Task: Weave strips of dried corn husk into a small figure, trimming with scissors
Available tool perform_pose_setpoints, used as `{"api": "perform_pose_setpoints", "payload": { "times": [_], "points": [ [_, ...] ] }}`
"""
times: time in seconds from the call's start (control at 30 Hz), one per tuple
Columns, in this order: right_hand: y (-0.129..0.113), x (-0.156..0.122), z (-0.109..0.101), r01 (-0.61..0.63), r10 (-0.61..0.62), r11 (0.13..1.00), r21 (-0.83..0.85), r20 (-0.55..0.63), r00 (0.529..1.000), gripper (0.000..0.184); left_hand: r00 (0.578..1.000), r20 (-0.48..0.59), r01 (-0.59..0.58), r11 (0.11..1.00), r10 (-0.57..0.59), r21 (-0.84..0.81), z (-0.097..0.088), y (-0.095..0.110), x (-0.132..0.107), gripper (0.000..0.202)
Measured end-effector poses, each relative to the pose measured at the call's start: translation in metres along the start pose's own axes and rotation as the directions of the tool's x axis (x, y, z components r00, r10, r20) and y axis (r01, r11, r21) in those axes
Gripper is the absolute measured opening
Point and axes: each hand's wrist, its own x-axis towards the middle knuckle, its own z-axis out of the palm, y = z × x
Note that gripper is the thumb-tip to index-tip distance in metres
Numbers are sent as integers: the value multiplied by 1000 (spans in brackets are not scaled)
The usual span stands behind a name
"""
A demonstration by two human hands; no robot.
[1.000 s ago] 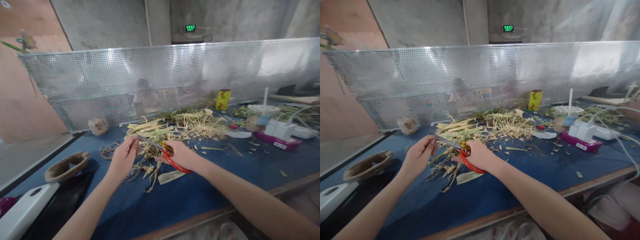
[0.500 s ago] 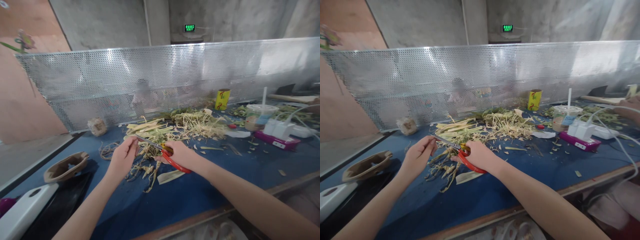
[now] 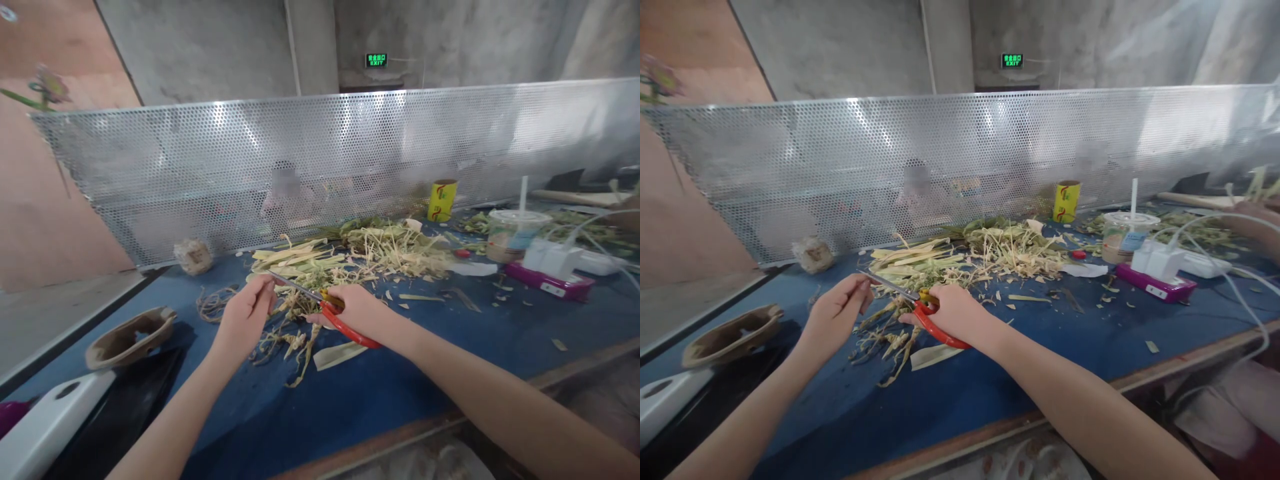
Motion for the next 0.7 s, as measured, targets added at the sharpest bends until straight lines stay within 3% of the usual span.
{"api": "perform_pose_setpoints", "payload": {
  "times": [0.37,0.7],
  "points": [
    [0,0,0,17,-20,996,-82,-35,999,47,1000,-12,-18,1000,18,-3,0,0,0,23],
    [4,-1,5,72,-73,995,-63,-24,997,48,999,43,-20,999,18,40,2,5,-3,26]
  ]
}}
